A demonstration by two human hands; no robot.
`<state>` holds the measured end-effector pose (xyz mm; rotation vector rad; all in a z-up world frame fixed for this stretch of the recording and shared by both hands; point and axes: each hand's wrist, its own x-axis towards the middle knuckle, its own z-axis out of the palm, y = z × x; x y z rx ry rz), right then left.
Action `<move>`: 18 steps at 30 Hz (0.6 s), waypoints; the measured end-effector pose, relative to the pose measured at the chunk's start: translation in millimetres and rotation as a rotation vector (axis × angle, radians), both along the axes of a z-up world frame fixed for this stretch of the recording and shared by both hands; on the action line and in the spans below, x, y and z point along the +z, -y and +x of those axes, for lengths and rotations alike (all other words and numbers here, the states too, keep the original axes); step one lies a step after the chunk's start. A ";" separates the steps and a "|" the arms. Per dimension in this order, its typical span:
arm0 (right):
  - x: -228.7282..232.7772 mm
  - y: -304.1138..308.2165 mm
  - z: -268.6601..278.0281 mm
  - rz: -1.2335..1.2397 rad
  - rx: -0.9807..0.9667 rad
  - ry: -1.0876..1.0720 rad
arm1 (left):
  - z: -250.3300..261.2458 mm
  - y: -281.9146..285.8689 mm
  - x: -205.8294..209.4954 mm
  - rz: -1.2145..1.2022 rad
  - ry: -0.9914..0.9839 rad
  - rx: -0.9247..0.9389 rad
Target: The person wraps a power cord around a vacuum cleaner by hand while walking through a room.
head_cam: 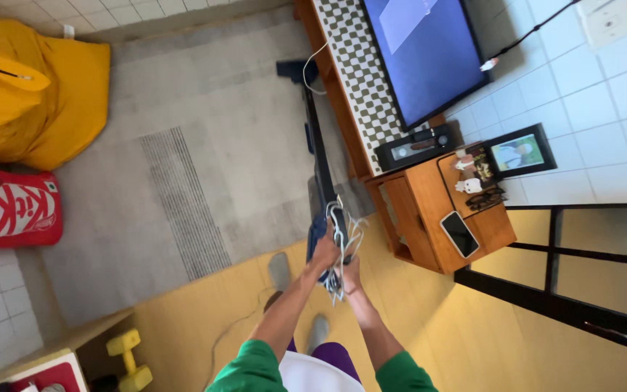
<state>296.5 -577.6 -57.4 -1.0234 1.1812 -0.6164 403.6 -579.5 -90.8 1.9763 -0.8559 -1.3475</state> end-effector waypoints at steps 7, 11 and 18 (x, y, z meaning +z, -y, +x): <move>23.6 -99.8 -119.0 0.040 0.015 0.124 | -123.2 -103.2 26.5 0.007 -0.018 0.016; 33.1 -155.6 -189.2 0.016 0.015 0.083 | -190.5 -159.8 35.6 -0.111 0.005 0.049; 55.6 -245.9 -274.1 0.082 0.062 -0.039 | -272.2 -248.9 55.4 0.004 -0.029 -0.005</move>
